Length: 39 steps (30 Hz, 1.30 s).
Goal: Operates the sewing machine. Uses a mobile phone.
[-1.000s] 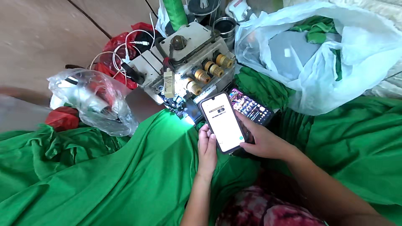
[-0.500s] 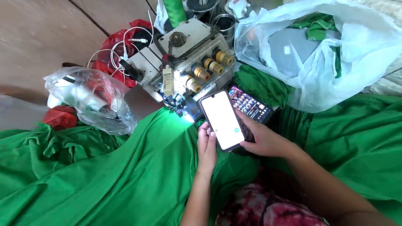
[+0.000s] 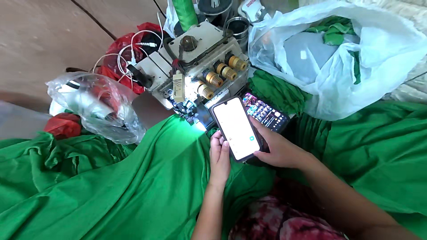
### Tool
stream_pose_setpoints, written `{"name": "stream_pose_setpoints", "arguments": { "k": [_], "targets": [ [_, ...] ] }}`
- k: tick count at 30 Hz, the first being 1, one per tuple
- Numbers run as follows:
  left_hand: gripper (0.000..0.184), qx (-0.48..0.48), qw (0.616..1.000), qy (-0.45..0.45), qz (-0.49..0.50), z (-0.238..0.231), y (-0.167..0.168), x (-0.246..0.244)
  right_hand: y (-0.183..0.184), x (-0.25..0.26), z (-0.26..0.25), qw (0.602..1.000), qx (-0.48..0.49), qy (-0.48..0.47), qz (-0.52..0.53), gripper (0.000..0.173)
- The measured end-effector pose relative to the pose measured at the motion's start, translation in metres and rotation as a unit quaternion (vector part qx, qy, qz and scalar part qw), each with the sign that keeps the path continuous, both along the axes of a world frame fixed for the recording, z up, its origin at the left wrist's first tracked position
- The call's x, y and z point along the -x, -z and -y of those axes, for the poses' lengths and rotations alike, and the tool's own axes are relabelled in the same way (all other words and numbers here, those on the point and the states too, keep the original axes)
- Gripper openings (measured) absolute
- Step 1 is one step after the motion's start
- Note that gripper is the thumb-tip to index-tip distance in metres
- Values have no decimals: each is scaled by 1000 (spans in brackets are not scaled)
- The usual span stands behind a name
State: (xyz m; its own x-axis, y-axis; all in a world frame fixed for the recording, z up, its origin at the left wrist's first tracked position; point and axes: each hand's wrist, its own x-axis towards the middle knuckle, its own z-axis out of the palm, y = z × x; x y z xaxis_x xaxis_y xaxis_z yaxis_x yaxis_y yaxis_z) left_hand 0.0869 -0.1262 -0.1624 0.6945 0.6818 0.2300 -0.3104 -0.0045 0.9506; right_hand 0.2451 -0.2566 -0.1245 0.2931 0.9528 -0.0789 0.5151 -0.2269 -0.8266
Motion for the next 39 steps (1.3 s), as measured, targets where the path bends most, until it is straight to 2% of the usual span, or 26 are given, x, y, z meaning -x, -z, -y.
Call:
{"name": "stream_pose_setpoints", "arguments": {
  "k": [9,21,25,27,31,34,35,36,38,39],
  "targets": [
    [33,7,1000,4,2,0,0,1,2,-3,2,999,-31,-18,-14,92],
    [33,9,1000,4,13,1,-1,0,5,-5,3,998,-55,-35,-27,96],
    [33,10,1000,9,15,1,0,1,3,-2,2,999,-44,-2,-13,97],
    [33,4,1000,7,11,1,1,1,2,0,-1,998,-56,32,-8,89],
    [33,-4,1000,10,11,1,0,1,1,1,-10,991,-115,71,-2,59],
    [32,-13,1000,22,12,2,-1,1,-2,9,-20,982,-103,132,83,49],
    [32,-10,1000,23,13,2,-1,1,-4,14,-23,977,-94,149,123,52],
    [33,-6,1000,21,13,2,-2,1,-8,19,-26,972,-79,159,151,62],
    [33,0,1000,16,13,2,-1,2,-13,26,-28,972,-49,159,168,94],
    [33,2,1000,16,15,2,-1,2,-14,27,-28,973,-42,154,169,104]
  ]
}}
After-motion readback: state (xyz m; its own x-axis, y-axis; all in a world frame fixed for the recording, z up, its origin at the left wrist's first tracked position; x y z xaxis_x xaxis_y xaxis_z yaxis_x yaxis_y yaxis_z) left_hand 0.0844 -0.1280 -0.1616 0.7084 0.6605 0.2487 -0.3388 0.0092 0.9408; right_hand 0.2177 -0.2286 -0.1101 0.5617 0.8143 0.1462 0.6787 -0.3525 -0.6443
